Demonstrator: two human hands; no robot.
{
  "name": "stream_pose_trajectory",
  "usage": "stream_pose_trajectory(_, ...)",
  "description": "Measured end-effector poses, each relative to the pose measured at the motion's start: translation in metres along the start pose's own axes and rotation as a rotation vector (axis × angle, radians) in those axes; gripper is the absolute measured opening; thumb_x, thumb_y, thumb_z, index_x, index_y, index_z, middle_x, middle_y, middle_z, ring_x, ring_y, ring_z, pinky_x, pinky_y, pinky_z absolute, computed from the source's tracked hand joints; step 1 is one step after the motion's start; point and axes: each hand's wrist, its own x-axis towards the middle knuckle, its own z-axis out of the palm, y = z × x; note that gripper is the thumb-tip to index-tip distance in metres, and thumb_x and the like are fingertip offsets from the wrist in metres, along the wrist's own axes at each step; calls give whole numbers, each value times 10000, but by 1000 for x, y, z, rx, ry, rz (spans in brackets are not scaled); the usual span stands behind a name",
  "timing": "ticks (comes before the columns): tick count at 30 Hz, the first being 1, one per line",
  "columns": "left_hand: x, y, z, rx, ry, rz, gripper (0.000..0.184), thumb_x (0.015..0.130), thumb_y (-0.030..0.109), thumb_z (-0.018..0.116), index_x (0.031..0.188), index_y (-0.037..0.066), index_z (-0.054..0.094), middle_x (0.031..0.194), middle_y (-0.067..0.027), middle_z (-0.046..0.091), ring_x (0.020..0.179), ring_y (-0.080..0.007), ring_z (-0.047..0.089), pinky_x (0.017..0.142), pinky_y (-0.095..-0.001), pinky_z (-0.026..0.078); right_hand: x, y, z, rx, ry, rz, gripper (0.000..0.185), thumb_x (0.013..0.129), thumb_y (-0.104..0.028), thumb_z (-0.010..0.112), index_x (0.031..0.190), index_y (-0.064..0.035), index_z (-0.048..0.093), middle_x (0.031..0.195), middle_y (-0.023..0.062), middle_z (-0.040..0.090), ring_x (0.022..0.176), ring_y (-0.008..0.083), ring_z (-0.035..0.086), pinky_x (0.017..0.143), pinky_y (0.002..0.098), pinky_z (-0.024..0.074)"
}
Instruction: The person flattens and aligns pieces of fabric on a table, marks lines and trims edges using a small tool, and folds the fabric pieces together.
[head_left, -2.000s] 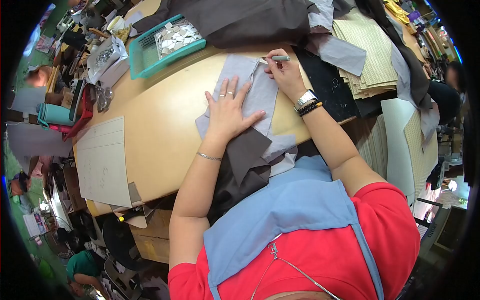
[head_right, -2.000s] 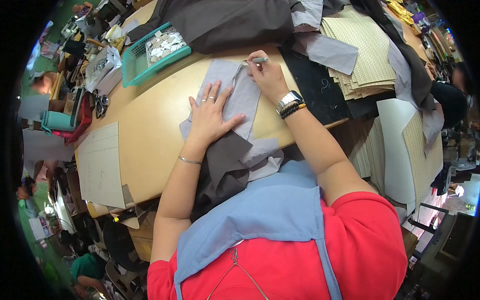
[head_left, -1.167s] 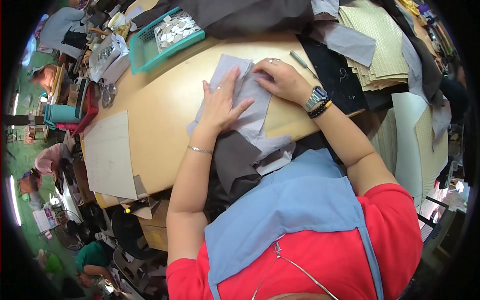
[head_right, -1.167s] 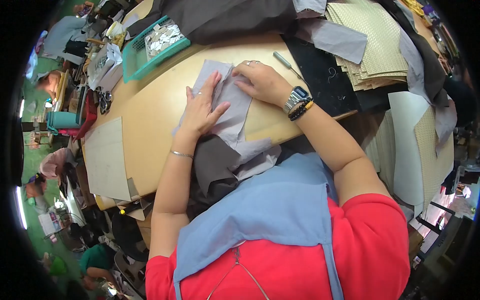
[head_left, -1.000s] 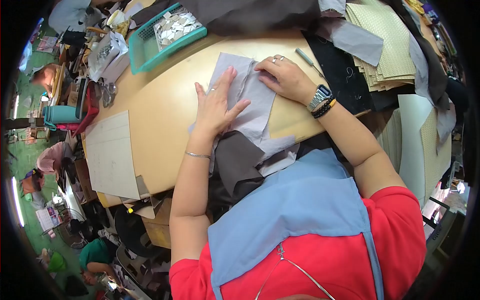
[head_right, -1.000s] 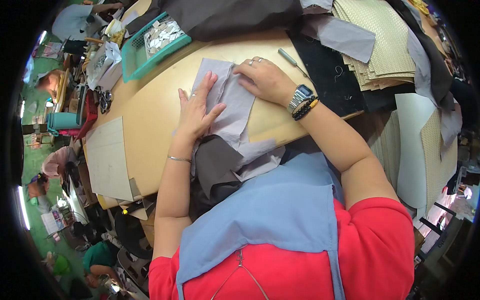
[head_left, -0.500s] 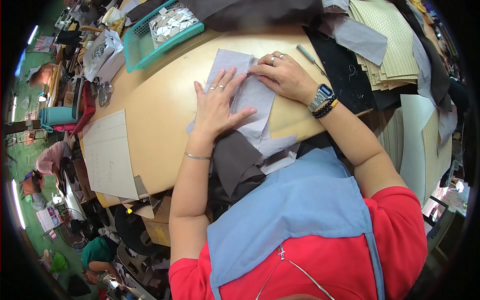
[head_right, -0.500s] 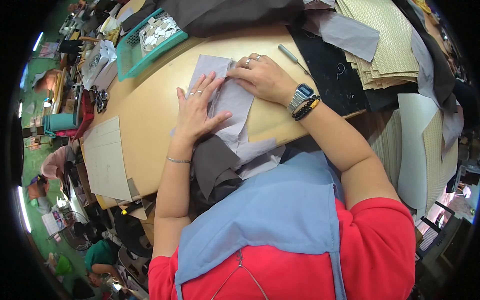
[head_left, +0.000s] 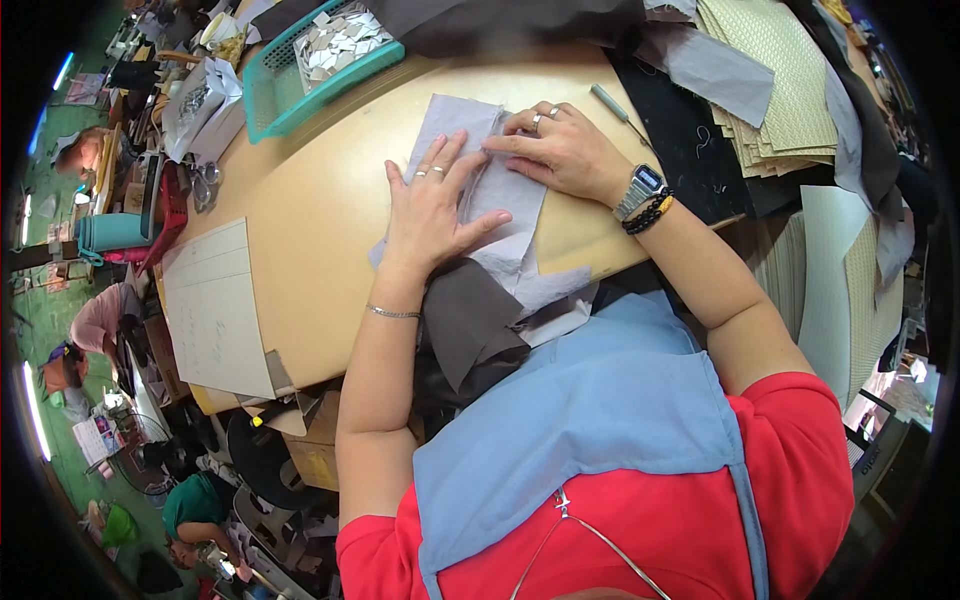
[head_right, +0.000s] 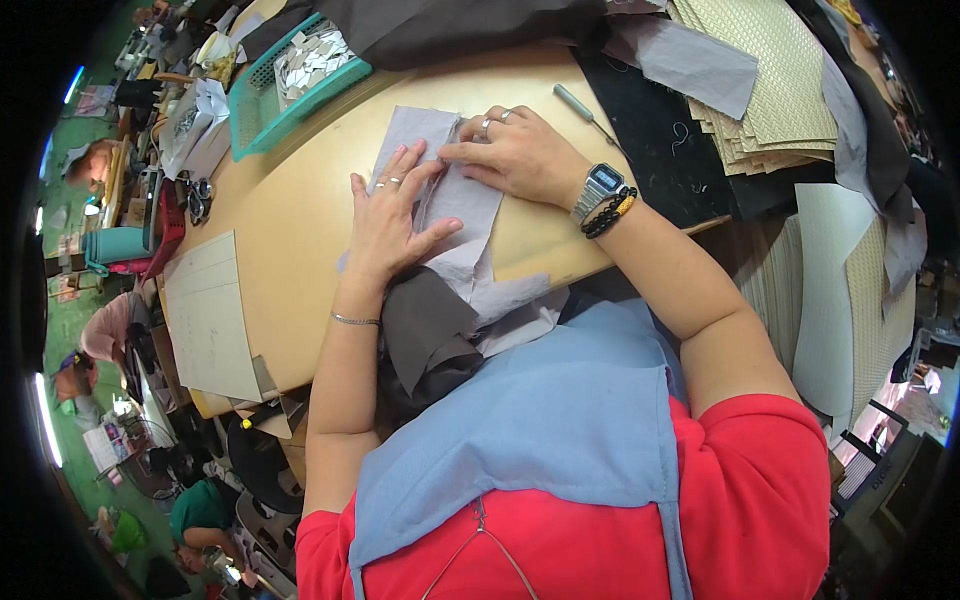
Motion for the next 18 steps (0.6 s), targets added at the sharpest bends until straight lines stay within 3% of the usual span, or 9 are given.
stream_pose_trajectory(7,0,1,0,23,16,6,830,742,752,595,1387,237,509,1529,-54,402,1429,-282,344,1035,-774,184,-1,0,1,-27,-7,19,288,886,-306,664,1164,-235,679,1083,-8,643,1025,177,603,872,368,466)
stream_pose_trajectory(14,0,3,-1,57,17,20,866,724,757,608,1402,229,500,1533,-58,391,1425,-289,346,1028,-773,199,0,-1,0,-104,13,150,322,874,-370,671,1146,-198,680,1108,42,638,1036,241,587,881,395,440)
stream_pose_trajectory(18,4,12,-10,59,0,9,909,697,754,640,1416,216,495,1507,-105,410,1404,-325,362,1039,-750,211,2,-2,2,-134,38,206,338,856,-410,674,1122,-202,677,1097,41,644,1037,241,585,858,389,424)
